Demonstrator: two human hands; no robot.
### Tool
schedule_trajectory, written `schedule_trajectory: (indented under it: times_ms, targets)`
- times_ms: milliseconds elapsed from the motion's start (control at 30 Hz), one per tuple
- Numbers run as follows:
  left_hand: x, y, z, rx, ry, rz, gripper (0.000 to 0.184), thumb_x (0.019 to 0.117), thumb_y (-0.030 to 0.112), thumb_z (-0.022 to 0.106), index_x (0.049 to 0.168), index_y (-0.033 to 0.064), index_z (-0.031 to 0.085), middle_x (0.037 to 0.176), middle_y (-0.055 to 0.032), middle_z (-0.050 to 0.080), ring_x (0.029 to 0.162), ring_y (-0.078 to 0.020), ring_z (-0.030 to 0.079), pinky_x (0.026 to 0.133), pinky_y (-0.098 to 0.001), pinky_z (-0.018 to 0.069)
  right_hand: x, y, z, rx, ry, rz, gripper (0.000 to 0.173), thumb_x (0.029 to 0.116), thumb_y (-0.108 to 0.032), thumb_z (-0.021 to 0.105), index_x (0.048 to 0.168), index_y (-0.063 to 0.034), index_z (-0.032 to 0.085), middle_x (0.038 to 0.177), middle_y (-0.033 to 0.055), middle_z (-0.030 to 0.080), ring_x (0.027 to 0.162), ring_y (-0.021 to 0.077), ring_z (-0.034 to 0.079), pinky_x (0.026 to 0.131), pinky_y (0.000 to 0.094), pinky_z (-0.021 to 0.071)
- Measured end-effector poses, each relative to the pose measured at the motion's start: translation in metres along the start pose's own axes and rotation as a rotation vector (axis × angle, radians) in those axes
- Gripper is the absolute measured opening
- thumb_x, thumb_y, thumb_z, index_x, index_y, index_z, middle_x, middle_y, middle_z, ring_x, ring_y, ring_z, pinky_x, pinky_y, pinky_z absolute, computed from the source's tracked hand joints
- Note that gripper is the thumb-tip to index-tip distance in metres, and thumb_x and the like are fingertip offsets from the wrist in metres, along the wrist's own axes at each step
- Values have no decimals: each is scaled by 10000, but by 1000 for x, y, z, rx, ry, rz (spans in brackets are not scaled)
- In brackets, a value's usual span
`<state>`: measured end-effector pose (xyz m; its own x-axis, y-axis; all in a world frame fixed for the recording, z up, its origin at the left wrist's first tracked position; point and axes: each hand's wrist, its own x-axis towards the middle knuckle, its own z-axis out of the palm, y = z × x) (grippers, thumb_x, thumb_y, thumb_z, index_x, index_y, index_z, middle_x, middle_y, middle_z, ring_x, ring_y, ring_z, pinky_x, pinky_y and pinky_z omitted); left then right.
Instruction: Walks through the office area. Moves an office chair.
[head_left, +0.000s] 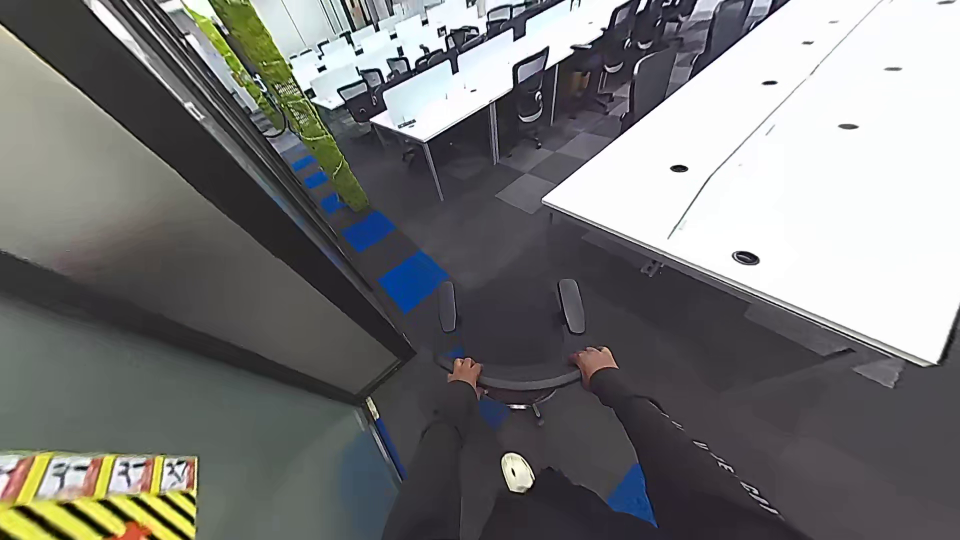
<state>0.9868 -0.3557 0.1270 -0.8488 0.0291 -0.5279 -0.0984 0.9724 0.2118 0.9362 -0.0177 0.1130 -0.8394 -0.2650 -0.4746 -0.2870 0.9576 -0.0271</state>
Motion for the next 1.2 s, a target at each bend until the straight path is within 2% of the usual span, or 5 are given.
schedule_trajectory:
  times_ms: [333, 500, 733, 900, 1200]
  targets:
    - [147, -74, -109, 70, -24, 68, 725, 758, 350, 891, 1423, 287, 612, 1546, -4, 507, 1504, -344, 345, 1069, -707, 427, 141, -43, -73, 23, -39, 70, 505, 783, -274, 798, 1281, -259, 712, 1281, 44, 723, 1291, 312, 604, 1084, 634, 411]
    - [228, -125, -170, 84, -17, 128, 713, 774, 358, 884, 1427, 276, 609, 1560, -27, 491, 1513, -351, 330, 1082, -682, 434, 222, -79, -114, 39, -31, 129, 541, 754, -267, 815, 1285, -252, 709, 1292, 40, 718, 1292, 308, 598, 1080, 623, 407]
    - [331, -171, -252, 144, -55, 168, 709, 795, 351, 877, 1442, 274, 597, 1569, -39, 475, 1519, -364, 315, 1082, -700, 421, 324, -115, -161, 101, -10, 229, 534, 773, -285, 814, 1295, -234, 711, 1298, 52, 715, 1298, 314, 592, 1103, 611, 397]
    - [390, -198, -299, 174, -82, 174, 713, 776, 320, 895, 1428, 282, 606, 1570, -32, 479, 1526, -358, 307, 1090, -682, 426, 378, -140, -190, 136, -34, 265, 454, 836, -182, 754, 1285, -234, 717, 1298, 40, 718, 1311, 320, 586, 1082, 633, 399]
    - [506, -222, -371, 216, -96, 179, 757, 730, 311, 922, 1419, 308, 609, 1556, -2, 496, 1528, -349, 303, 1075, -683, 436, 486, -141, -247, 140, -23, 262, 434, 863, -214, 736, 1296, -213, 705, 1310, 36, 713, 1308, 311, 592, 1083, 622, 402]
